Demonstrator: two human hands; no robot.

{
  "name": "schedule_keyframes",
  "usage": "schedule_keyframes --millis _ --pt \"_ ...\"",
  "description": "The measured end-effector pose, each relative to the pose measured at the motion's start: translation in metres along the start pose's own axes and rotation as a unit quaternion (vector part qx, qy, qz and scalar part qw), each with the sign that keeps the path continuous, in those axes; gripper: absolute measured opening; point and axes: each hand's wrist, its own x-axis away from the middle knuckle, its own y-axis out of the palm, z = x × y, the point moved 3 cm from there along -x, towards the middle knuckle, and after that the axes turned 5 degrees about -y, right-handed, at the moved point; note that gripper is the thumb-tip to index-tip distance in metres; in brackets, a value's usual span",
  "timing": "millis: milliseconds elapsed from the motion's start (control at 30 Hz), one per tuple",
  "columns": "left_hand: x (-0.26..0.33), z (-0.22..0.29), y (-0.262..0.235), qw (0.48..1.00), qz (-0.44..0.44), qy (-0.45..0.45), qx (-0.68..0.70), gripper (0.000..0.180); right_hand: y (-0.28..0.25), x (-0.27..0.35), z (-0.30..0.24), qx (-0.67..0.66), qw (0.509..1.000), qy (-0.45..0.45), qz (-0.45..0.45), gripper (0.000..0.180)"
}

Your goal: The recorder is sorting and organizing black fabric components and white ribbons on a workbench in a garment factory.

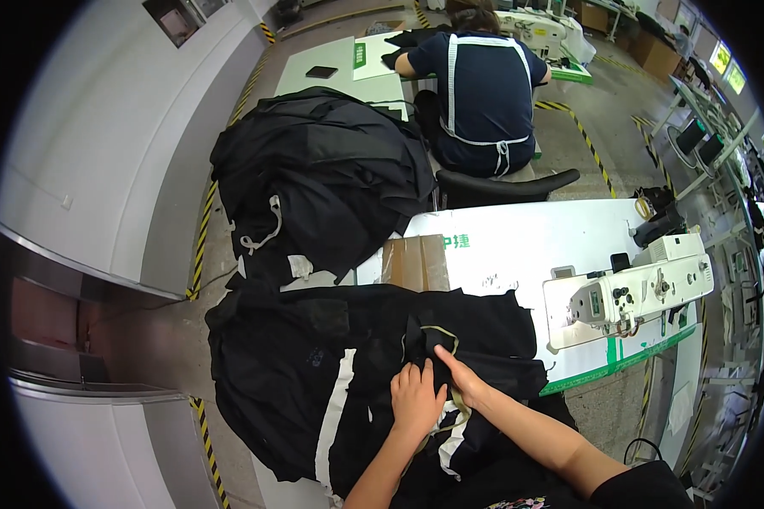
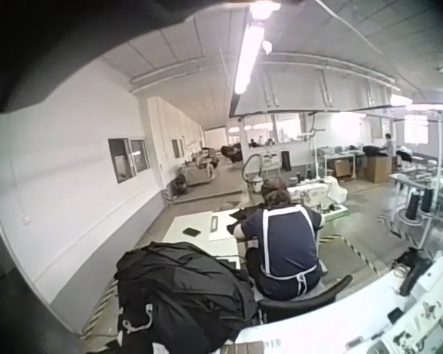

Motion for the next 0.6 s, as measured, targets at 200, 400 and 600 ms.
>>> schedule_keyframes --millis 200,400,600 --pt "0.006 0.006 -0.008 0.999 0.041 -0.030 -0.006 0.052 -0.005 -0.009 0.005 0.043 0.998 -0.024 0.026 0.037" --pt "0.005 -0.038 -0.043 0.987 0.061 -0.147 -0.009 0.034 -0.012 -0.014 0.010 -0.020 0.998 -0.001 0.056 0.033" --pt "0.010 -0.062 -0.080 0.965 0.150 -0.186 0.112 0.024 -0.013 -0.015 0.009 -0.040 0.998 0.007 0.054 0.035"
